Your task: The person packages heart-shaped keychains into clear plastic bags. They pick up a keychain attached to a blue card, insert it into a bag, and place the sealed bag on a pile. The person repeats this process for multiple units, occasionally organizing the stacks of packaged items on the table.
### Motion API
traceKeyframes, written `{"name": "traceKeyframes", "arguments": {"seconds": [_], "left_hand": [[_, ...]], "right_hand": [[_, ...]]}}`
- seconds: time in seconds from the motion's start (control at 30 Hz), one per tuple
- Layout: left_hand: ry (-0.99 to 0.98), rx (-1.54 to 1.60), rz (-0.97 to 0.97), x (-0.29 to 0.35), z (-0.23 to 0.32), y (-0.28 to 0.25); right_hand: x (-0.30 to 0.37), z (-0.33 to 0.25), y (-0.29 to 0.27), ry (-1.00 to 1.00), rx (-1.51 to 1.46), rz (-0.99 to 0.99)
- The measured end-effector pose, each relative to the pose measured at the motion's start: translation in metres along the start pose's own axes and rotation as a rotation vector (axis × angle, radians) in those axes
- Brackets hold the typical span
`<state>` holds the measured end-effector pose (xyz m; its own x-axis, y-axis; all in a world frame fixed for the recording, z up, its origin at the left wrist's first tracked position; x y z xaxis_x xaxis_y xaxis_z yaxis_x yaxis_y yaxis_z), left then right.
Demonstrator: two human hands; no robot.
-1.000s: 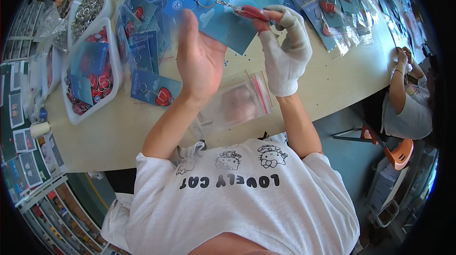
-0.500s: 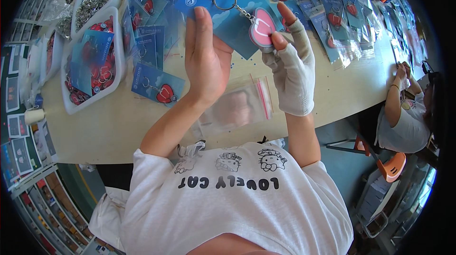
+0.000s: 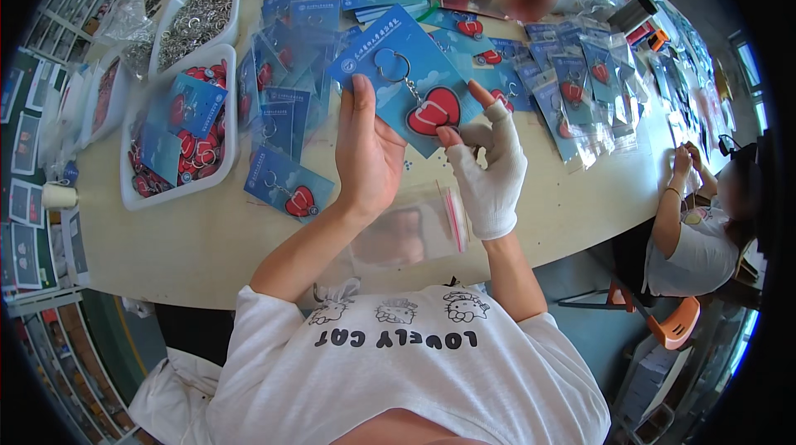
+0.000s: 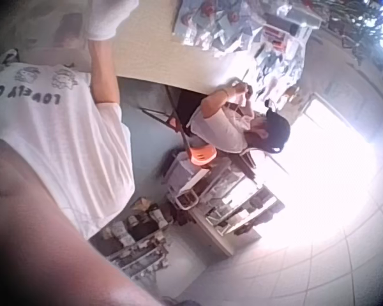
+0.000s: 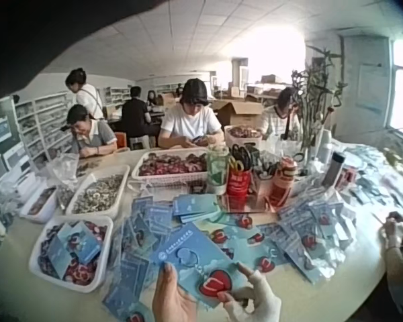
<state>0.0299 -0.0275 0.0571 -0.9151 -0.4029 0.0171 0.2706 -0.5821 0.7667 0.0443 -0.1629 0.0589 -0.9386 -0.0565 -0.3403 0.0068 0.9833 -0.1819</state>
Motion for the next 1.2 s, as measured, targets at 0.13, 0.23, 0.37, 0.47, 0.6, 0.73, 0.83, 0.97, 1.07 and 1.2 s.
{"name": "traceKeyframes", "arguments": {"seconds": [0.13, 0.23, 0.37, 0.47, 0.6, 0.73, 0.83, 0.97, 1.07, 1.2], "left_hand": [[0.027, 0.055, -0.018, -0.001, 0.004, -0.010], [0.087, 0.061, 0.037, 0.001, 0.004, -0.022], [0.092, 0.088, 0.016, 0.001, 0.020, -0.030], [0.142, -0.034, -0.018, 0.003, 0.034, -0.042], [0.330, -0.361, -0.112, 0.014, 0.054, -0.063], [0.228, -0.631, -0.053, 0.035, 0.060, -0.121], [0.108, -0.516, -0.133, 0.026, 0.055, -0.105], [0.182, -0.365, -0.002, 0.004, 0.040, -0.086], [0.248, -0.408, 0.096, 0.001, 0.034, -0.095], [0.133, -0.487, 0.189, 0.008, 0.042, -0.092]], "right_hand": [[-0.003, -0.008, 0.007, -0.031, 0.101, 0.019], [-0.007, 0.006, 0.010, 0.098, 0.072, -0.086], [-0.014, 0.022, 0.032, 0.357, -0.357, -0.378], [-0.016, 0.019, 0.041, 0.392, -0.372, -0.441], [-0.035, 0.024, 0.037, 0.477, -0.465, -0.313], [-0.061, 0.037, 0.023, 0.276, -0.338, -0.118], [-0.054, 0.019, 0.030, 0.359, -0.333, -0.158], [-0.015, 0.003, 0.060, 0.394, -0.386, -0.415], [0.000, 0.028, 0.078, 0.351, -0.286, -0.447], [-0.002, 0.013, 0.083, -0.457, 0.076, -0.070]]}}
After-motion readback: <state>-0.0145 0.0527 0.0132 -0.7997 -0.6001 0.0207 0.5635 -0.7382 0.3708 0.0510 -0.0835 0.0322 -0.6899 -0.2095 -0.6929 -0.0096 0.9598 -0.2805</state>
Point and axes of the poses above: each hand's wrist, its own x-axis away from the middle knuckle, its own y-axis out of the palm, z = x × y, the point moved 2 cm from there along -x, towards the middle knuckle, and after that the axes turned 5 degrees about z, right-handed, at the moved point
